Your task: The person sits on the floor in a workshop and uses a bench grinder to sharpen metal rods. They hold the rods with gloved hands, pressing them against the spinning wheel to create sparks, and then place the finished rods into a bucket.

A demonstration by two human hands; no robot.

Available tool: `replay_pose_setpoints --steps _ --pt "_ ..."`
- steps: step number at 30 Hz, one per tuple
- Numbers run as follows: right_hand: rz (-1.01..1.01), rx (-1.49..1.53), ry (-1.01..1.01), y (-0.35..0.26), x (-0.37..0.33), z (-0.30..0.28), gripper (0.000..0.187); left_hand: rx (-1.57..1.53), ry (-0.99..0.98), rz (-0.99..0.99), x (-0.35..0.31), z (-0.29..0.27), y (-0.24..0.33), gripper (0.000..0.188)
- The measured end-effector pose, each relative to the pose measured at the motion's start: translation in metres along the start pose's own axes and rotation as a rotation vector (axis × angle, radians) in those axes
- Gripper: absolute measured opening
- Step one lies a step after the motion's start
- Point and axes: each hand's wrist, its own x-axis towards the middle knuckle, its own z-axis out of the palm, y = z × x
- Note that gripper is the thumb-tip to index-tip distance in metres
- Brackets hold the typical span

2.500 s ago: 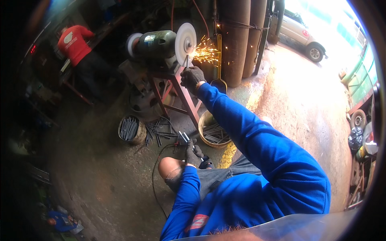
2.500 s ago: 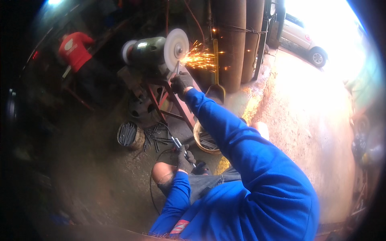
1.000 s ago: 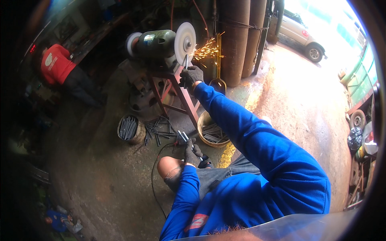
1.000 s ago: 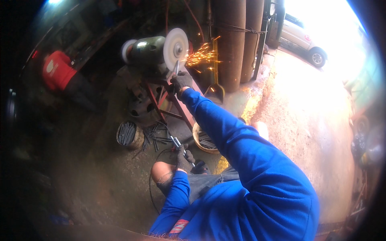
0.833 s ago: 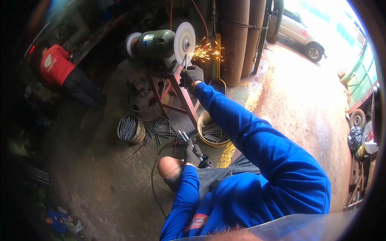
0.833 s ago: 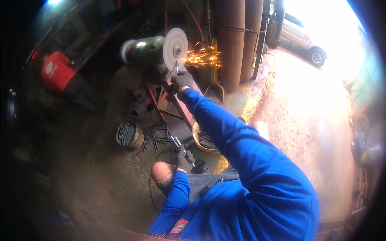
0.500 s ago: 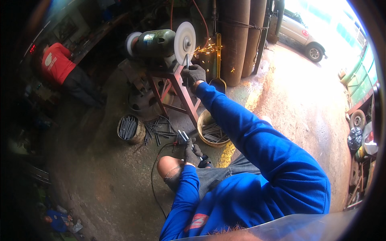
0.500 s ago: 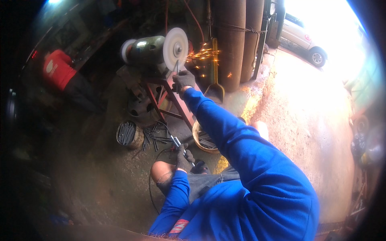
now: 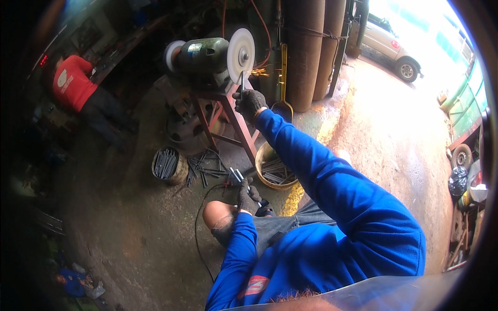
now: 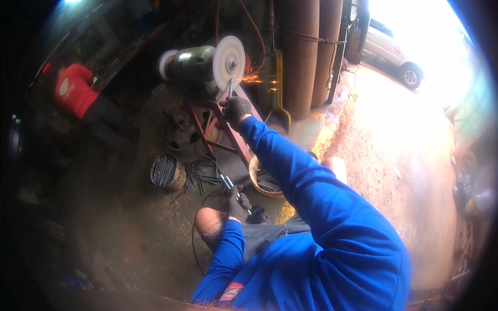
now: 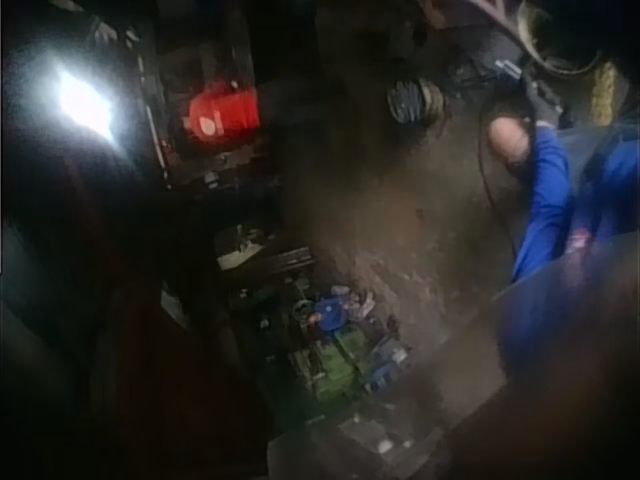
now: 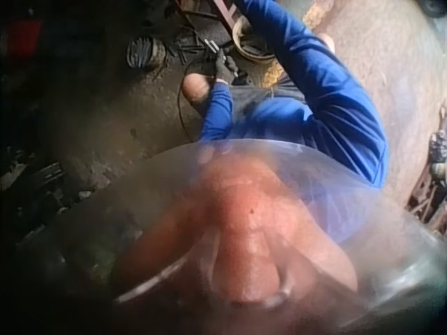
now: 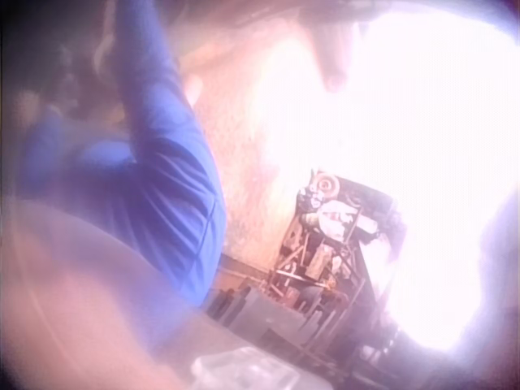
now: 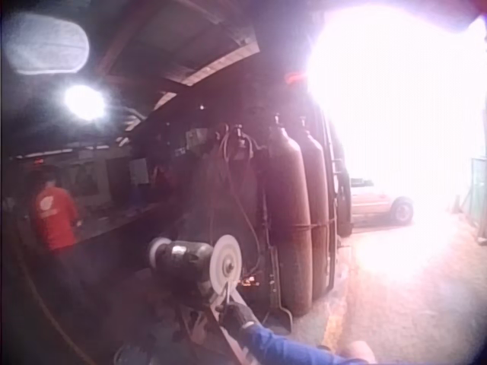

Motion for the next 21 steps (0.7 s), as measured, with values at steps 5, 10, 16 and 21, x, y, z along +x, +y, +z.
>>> replay_pose_setpoints --steps 5,10,16,21 --pt "-0.132 -0.77 -0.135 -0.099 -0.019 -0.005 0.008 -0.028 0.006 0.034 -0.002 -0.014 0.002 0.026" --pt "0.283 0.133 -0.165 -0.087 -0.012 -0.007 0.014 -0.033 0.011 0.019 -0.003 -0.011 0.001 0.026" --pt "-0.074 -0.752 -0.126 -0.082 -0.009 -0.006 0.009 -0.029 0.017 0.03 -0.004 -0.011 0.001 0.026" --pt "0.174 -0.204 -0.06 -0.052 0.0 -0.007 0.007 -0.013 0.005 0.028 -0.003 -0.007 0.0 0.027"
